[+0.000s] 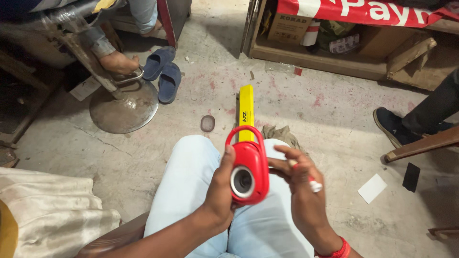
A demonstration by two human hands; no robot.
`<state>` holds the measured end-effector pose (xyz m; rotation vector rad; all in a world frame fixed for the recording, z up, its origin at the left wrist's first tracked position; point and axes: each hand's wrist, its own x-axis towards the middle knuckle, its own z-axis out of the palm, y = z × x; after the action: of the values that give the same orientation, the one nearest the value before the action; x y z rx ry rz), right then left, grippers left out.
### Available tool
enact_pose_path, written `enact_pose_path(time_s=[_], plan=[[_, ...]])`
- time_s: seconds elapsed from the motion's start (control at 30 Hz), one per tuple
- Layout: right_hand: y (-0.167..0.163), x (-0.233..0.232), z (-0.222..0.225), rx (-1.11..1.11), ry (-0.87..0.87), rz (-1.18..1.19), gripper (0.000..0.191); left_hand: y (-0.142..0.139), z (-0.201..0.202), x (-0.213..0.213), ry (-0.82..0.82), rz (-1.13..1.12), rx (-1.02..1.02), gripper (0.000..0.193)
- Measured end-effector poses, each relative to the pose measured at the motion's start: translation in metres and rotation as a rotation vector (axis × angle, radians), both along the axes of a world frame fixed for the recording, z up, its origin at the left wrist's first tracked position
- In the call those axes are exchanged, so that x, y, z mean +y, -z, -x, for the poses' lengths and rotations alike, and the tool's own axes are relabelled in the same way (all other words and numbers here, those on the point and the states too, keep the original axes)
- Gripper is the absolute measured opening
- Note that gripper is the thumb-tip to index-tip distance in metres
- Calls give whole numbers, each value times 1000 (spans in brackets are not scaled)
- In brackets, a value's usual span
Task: The person holds a red portable speaker and uses a small screwdriver to pry and adjust the front grille and internal components. They repeatedly probe the speaker cone area and rotate the device to access different sides.
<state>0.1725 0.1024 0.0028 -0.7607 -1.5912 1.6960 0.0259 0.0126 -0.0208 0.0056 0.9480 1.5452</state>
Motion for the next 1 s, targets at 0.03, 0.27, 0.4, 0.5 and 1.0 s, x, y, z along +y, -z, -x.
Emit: enact_pose_path(time_s=[0.03,0.27,0.4,0.5,1.0], plan=[[-1,2,0,20,27,11,79,-1,2,1,18,-49,-60,60],[4,10,-10,205,274,126,82,-4,18,2,-4,-255,-386,78],[17,10,-20,481,253,137,70,-8,21,3,-1,-294,-481,79],[20,1,-23,569,154,308,55,-14,20,3,41,-331,-446,89],[2,-45,12,-320,-112,-361,26,-13,-6,-5,63,-177,-103,92]])
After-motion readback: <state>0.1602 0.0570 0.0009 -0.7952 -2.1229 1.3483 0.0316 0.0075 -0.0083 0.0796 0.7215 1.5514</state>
